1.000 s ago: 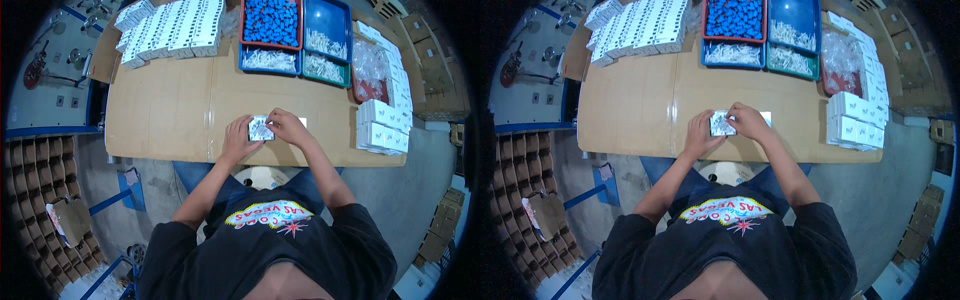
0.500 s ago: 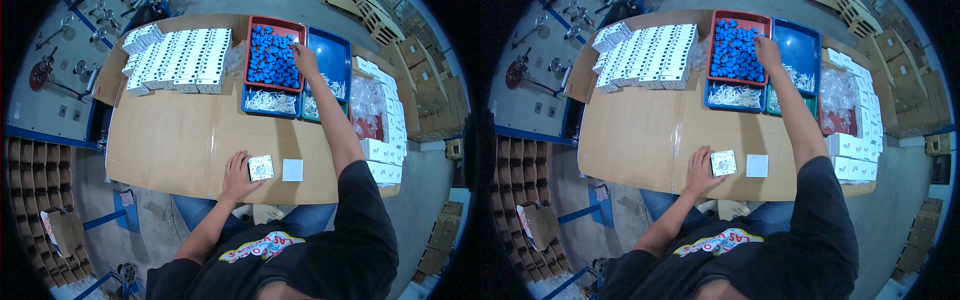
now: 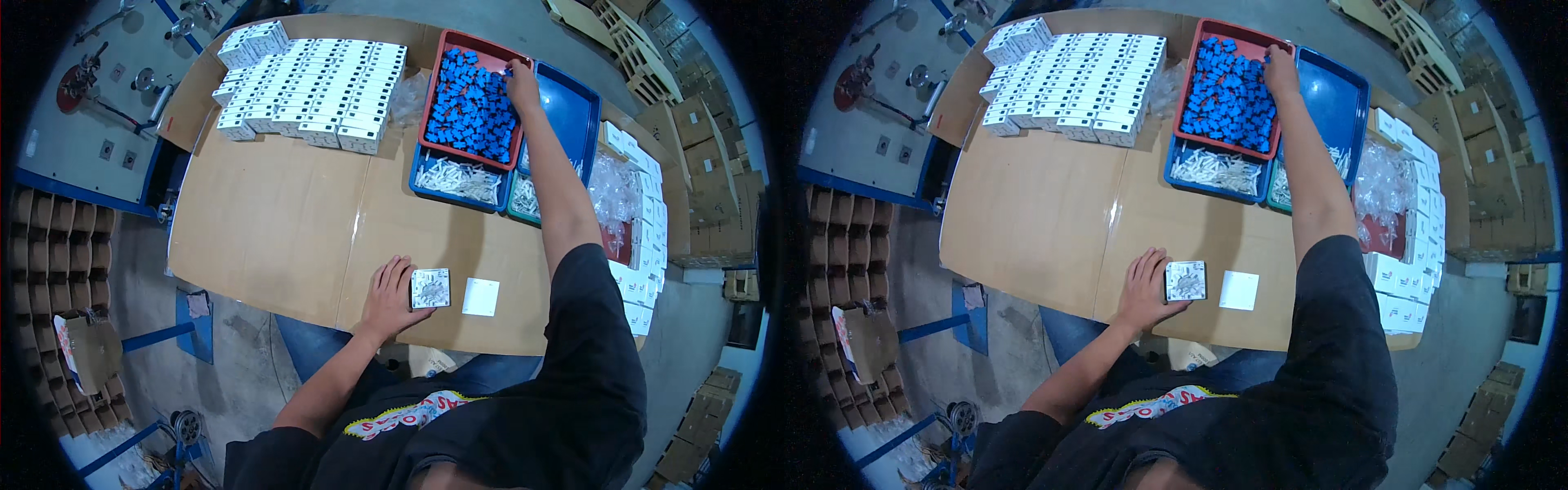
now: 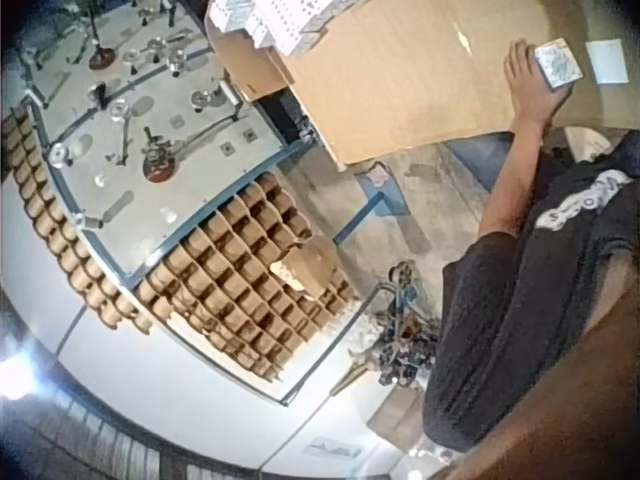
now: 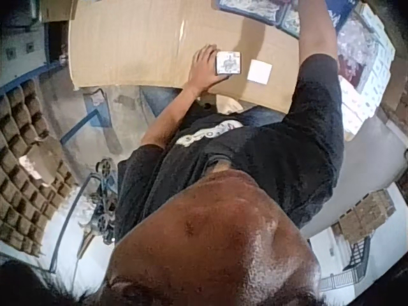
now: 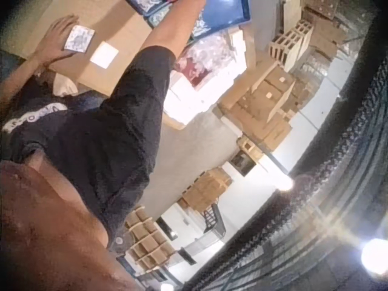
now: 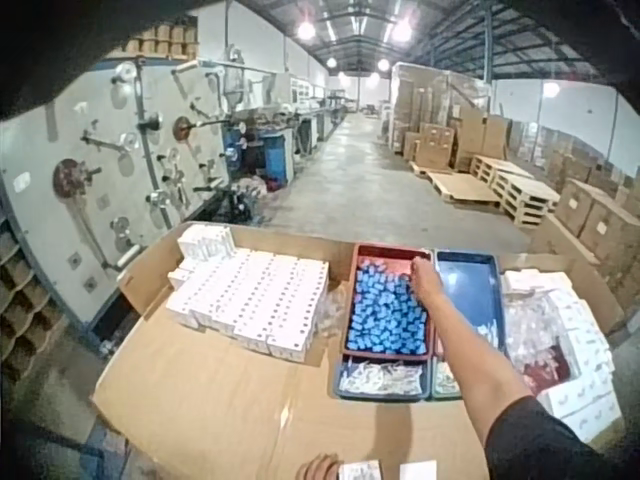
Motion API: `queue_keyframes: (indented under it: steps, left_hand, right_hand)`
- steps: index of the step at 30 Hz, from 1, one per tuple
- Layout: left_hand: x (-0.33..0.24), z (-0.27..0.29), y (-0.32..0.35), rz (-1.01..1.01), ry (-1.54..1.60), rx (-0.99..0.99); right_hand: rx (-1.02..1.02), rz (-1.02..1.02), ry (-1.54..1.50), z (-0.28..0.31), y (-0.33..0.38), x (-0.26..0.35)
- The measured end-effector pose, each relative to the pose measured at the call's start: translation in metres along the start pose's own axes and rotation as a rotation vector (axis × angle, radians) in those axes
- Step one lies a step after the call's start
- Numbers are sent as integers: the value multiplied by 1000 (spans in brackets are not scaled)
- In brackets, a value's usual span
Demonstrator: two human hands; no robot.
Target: The person sits at a table in a warehouse and packs small white plastic components into clear plastic bags. They place the bags into small white cardboard boxes, fold the flaps to close them, and stack the finished boxes on the table. The person repeats this process for multiple units.
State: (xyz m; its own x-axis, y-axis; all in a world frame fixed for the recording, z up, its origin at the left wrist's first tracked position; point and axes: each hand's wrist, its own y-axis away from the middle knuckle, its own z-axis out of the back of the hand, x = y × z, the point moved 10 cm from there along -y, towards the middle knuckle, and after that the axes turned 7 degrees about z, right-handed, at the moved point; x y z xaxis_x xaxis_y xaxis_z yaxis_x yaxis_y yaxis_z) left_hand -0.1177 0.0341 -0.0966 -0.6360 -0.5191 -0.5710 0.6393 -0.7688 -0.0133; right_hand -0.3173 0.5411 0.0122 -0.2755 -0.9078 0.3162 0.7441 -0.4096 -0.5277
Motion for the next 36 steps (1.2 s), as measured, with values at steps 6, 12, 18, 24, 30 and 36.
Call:
queue_keyframes:
  steps: [6, 12, 18, 24, 30, 36]
  left_hand:
    - [4, -3, 2, -11, -8, -46]
    - [9, -11, 4, -30, 9, -49]
    - [6, -1, 5, -46, 38, -110]
    - [11, -3, 4, -32, 52, -121]
    - [13, -7, 5, -22, 53, -107]
    - [15, -9, 5, -17, 45, -91]
  right_hand:
    - [53, -351, -943, 5, 72, 33]
    - [184, -650, -1529, 11, 259, 144]
    - [388, -791, -1389, 11, 393, 212]
    - [446, -419, -1065, 22, 411, 236]
    - [448, -91, -779, 31, 402, 260]
    - [411, 8, -697, 27, 405, 262]
